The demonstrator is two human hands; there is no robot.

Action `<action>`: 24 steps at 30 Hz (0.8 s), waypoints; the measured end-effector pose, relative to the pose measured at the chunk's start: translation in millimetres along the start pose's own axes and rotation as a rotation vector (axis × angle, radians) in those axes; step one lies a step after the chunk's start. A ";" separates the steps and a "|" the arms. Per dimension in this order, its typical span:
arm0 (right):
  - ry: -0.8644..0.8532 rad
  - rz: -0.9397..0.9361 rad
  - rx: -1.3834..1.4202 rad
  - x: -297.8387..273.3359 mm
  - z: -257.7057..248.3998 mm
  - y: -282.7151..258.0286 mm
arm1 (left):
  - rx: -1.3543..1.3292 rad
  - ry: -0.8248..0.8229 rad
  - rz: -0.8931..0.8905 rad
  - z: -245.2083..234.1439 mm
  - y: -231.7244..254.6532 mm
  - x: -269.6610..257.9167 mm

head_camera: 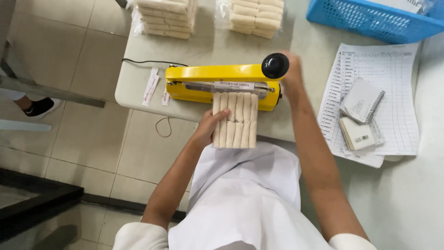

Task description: Using a manual impulse heat sealer to close plastic bags containing breadsticks and organizing them on a workspace.

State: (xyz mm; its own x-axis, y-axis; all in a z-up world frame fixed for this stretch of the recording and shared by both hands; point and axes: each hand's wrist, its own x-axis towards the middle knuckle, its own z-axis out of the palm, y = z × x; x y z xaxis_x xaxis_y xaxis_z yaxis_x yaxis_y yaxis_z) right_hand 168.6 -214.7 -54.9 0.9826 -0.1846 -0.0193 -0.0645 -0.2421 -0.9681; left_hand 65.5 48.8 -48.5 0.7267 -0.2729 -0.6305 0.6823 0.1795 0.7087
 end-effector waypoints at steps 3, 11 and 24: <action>0.106 0.014 0.042 -6.5 -12.5 -110.5 | -0.058 0.071 -0.107 7.4 18.6 -17.3; -0.152 -0.308 -0.865 -24.4 4.7 -65.1 | -0.076 0.066 -0.078 10.3 16.6 -30.3; -0.044 -0.250 -0.855 -16.2 12.6 -10.0 | 0.018 0.026 -0.095 2.4 3.7 -14.5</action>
State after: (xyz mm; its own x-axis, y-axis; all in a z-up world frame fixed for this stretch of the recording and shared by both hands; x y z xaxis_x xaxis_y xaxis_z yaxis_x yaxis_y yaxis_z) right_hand 155.5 -197.3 -48.0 0.9900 0.0019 0.1409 0.0627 -0.9014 -0.4284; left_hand 57.4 51.1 -36.0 0.6604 -0.2629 -0.7034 0.7472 0.1368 0.6504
